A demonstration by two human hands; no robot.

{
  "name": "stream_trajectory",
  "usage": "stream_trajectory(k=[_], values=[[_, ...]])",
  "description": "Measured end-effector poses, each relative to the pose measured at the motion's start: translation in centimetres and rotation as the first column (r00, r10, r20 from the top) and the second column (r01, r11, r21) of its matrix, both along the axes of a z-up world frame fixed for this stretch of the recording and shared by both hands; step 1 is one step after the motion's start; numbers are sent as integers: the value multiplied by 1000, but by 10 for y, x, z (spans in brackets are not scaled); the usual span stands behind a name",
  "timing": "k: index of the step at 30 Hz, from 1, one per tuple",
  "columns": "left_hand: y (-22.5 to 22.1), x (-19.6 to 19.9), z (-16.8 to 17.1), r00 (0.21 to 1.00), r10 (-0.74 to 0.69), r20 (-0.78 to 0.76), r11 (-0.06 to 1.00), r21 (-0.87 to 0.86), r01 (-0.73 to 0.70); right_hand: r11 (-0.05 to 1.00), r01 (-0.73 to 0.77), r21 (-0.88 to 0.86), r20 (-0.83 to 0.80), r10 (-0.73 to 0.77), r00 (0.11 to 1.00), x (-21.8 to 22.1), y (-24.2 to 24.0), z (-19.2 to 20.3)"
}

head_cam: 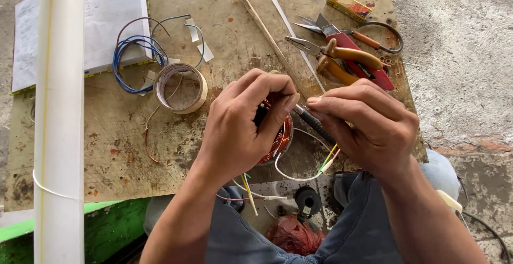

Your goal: Repairing an electric motor by stripping, twisting, and soldering winding wires on a workbench.

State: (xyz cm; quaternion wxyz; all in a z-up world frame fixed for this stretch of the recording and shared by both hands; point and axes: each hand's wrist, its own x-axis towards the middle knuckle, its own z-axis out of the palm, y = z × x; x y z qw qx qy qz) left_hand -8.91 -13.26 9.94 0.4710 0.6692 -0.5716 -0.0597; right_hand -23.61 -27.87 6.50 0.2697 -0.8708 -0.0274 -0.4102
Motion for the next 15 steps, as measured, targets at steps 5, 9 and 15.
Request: stream_trajectory(k=[5,9,15], values=[[1,0,-2,999,11,51,999,35,-13,997,16,80,15,-18,1000,2,-1,-7],[1,3,-2,998,-48,48,999,-10,49,980,4,199,-7,-2,1000,3,0,-4],[2,3,-2,994,-109,33,992,-62,111,967,-12,254,-40,23,999,1,1,-4]])
